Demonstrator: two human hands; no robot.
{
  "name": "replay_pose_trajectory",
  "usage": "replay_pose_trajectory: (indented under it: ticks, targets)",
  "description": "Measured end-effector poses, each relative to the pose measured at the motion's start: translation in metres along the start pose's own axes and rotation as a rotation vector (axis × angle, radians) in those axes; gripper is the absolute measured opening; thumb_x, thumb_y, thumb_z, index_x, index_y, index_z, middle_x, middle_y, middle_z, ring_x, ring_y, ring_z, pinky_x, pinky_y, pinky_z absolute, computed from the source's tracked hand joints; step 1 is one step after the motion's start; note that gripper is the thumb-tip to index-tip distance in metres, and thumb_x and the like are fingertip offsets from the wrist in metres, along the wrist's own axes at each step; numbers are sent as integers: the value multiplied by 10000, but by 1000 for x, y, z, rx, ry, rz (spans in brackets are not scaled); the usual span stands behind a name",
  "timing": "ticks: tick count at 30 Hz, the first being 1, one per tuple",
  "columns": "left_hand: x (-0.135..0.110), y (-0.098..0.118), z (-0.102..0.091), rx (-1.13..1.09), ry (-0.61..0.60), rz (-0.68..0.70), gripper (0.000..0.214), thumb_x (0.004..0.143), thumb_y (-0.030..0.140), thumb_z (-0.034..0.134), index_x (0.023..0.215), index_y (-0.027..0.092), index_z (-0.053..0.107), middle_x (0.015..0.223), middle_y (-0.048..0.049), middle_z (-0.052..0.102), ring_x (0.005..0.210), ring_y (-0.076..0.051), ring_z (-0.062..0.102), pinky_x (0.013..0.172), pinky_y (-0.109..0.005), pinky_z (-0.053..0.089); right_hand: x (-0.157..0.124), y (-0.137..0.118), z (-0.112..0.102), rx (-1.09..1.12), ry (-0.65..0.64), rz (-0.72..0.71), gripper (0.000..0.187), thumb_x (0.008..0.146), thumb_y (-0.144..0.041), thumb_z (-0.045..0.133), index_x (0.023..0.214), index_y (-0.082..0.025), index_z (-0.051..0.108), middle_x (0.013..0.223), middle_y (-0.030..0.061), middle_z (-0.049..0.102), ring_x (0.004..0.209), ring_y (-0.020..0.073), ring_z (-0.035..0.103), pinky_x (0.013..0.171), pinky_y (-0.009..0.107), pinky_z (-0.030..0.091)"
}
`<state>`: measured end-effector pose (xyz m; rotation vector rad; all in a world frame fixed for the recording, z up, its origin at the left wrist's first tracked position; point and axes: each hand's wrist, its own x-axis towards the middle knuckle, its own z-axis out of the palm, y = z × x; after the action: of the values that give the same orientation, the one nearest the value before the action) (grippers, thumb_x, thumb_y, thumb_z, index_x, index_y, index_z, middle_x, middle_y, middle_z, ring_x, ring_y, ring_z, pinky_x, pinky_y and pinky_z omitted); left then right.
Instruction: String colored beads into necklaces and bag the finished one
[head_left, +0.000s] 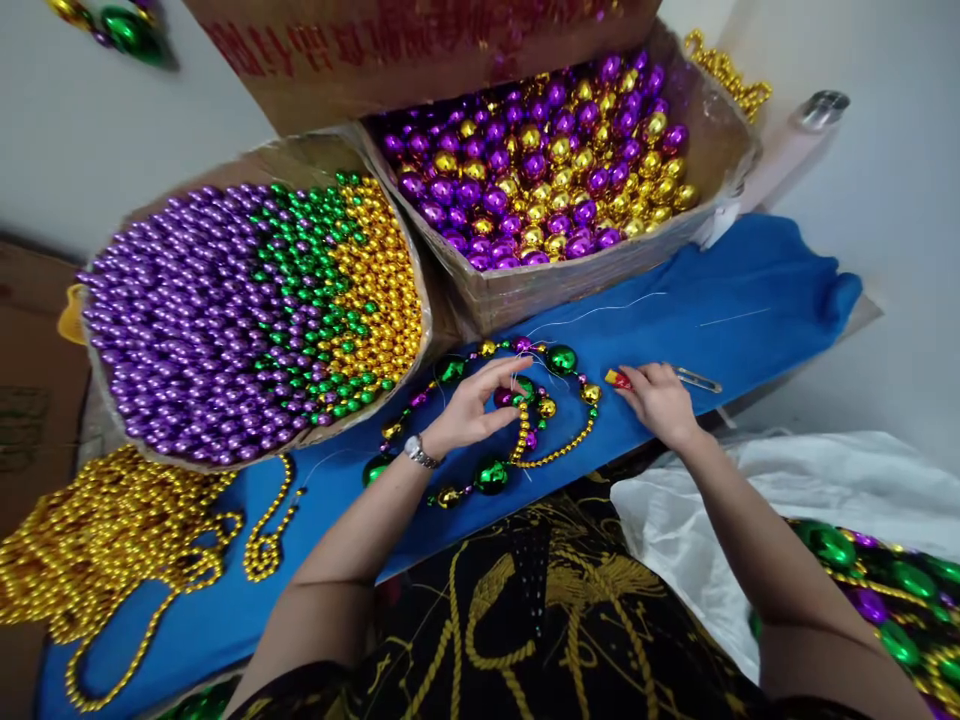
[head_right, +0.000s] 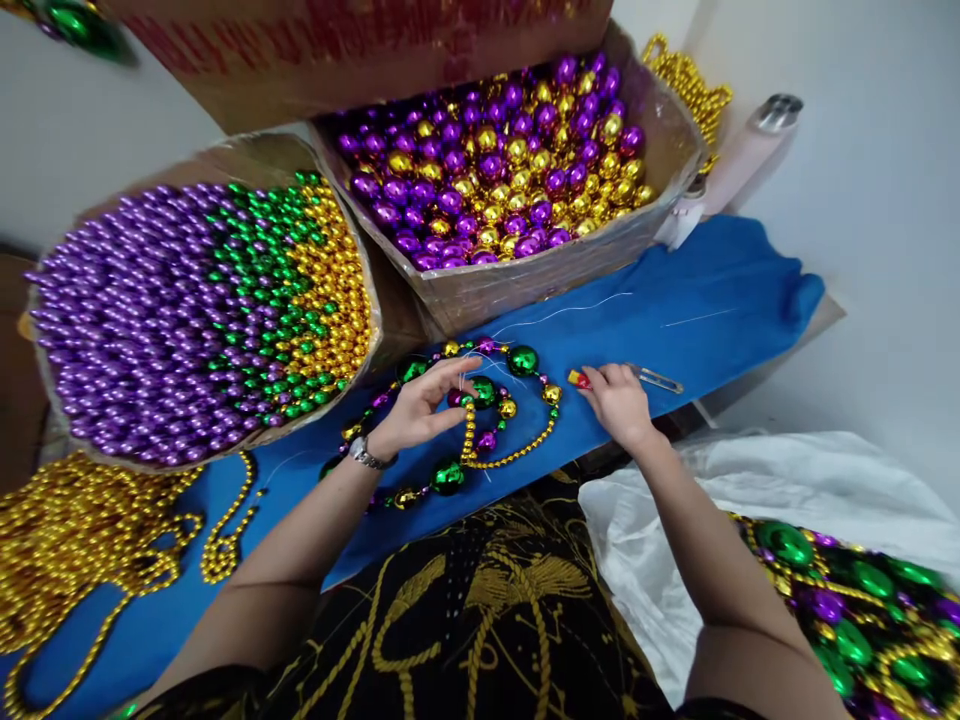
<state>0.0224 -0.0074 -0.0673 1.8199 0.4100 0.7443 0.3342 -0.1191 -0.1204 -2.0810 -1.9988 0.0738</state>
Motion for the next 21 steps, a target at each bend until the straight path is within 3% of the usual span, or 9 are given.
replay_pose_trajectory:
  ticks: [3,8,14,21]
  targets:
    - [1,0,1,-73,-13,-1,616,844,297,704,1418,321,481,1417,-121,493,947,-161,658,913,-371,555,5,-26,-16,293,1,-50,360,971,-436,426,1152,-185,610,1024,130,645,942,242,615,836,371,498]
    - [2,1,2,-98,-43,-12,629,833,304,716,1417,324,483,1423,-117,488,951,-157,644,899,-362,561,18,-84,-41,618,-256,-198,287,963,-449,444,1074,-217,571,841,25,673,704,152,614,655,273,450]
    - [2,5,2,-30,-54,-17,613,840,324,705,1415,300,495,1409,-126,507,948,-162,649,927,-378,552,34,-114,-36,494,-233,-144,415,992,-466,326,723,-211,512,703,8,616,667,139,567,643,269,355]
    - [1,2,2,-13,-50,-10,611,837,338,711,1410,293,503,1380,-119,527,930,-156,645,921,-380,551,35,-117,-38,319,-174,-196,431,996,-428,288,744,-204,556,744,36,649,729,151,584,631,271,323]
